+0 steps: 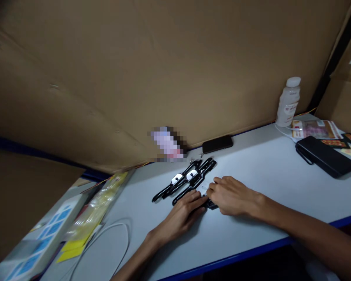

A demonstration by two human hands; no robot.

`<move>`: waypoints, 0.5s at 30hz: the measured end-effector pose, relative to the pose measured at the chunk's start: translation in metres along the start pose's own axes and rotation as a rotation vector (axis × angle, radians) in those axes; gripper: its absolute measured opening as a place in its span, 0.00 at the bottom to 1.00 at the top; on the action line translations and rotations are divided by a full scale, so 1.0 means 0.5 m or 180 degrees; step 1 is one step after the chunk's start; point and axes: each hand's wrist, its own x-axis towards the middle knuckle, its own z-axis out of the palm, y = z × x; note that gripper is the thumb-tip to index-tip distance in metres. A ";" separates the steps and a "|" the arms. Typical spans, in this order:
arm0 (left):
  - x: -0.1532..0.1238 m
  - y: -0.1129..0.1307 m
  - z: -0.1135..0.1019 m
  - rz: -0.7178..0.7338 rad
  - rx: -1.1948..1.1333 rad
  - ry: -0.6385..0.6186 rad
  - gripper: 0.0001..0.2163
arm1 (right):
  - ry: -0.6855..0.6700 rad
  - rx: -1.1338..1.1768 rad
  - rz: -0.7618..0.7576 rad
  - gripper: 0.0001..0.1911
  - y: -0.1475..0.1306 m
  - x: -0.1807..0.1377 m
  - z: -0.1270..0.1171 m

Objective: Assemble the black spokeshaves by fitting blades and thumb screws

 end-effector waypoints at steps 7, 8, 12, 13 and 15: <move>0.002 -0.001 -0.009 -0.0062 -0.0323 -0.0119 0.10 | 0.0373 -0.0147 0.0054 0.13 -0.033 0.010 0.039; 0.001 -0.003 -0.009 -0.0050 -0.0328 -0.0151 0.11 | 0.0396 0.0009 -0.0080 0.13 -0.028 0.012 0.044; -0.003 -0.009 -0.008 -0.0051 -0.0294 -0.0143 0.14 | 0.0735 0.0571 -0.0165 0.15 0.011 0.011 0.034; -0.004 -0.011 -0.007 -0.0062 -0.0254 -0.0128 0.15 | 0.0874 0.0620 -0.0025 0.16 0.020 0.008 0.023; -0.006 -0.013 -0.005 -0.0065 -0.0182 -0.0116 0.16 | 0.1082 0.0626 0.0265 0.17 0.033 0.001 -0.001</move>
